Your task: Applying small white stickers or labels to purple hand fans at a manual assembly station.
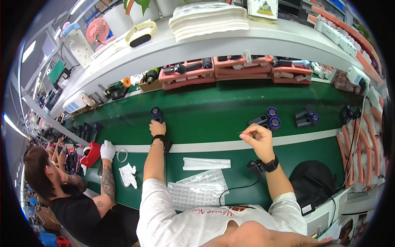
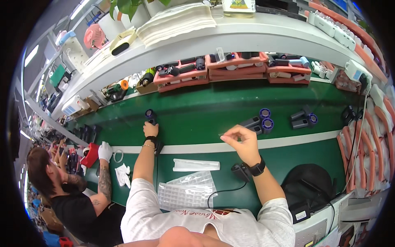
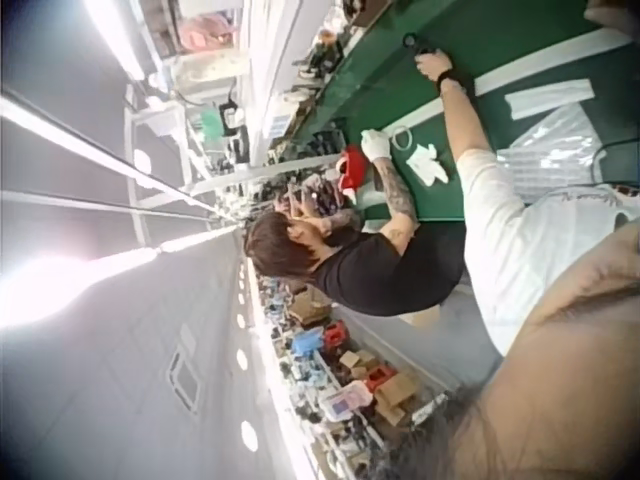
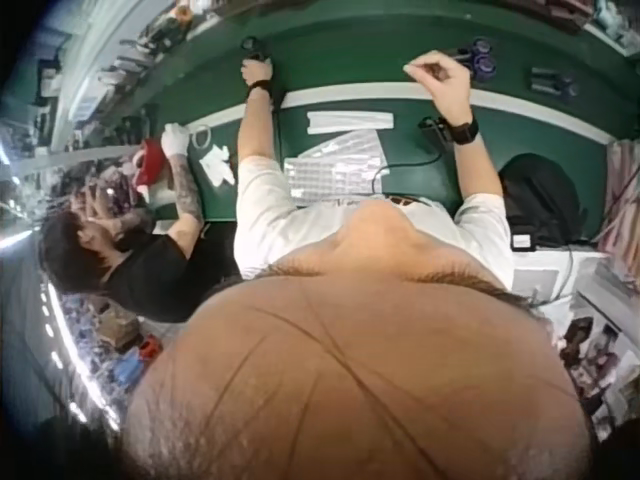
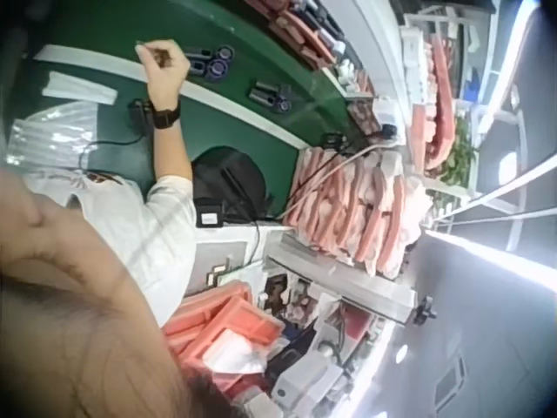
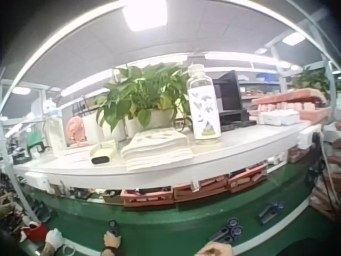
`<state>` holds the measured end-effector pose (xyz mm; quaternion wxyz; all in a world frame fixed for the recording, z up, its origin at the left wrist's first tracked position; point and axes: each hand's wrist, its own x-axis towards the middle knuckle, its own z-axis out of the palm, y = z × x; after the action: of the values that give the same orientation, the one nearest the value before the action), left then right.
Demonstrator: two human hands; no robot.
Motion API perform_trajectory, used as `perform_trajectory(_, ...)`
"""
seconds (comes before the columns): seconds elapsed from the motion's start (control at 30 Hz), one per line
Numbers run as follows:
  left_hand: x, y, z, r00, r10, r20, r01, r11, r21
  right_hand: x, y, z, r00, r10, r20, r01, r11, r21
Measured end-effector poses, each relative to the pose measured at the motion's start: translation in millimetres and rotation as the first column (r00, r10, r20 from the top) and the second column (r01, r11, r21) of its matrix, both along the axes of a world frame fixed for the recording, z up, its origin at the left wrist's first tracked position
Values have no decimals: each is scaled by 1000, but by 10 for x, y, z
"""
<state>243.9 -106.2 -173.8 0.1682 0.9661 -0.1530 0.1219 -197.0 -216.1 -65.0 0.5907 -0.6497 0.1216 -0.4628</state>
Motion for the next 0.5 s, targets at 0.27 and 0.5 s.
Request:
perform_trajectory(0.27, -1300, -98, 925, 265, -958, -113, -458, -22, -888, 403, 221, 160, 982, 167, 87, -187, 922, 338)
perform_trajectory(0.5, -2513, 236, 1473, 280, -935, 219, -311, -304, -901, 751, 658, 314, 902, 389, 187, -431, 823, 369)
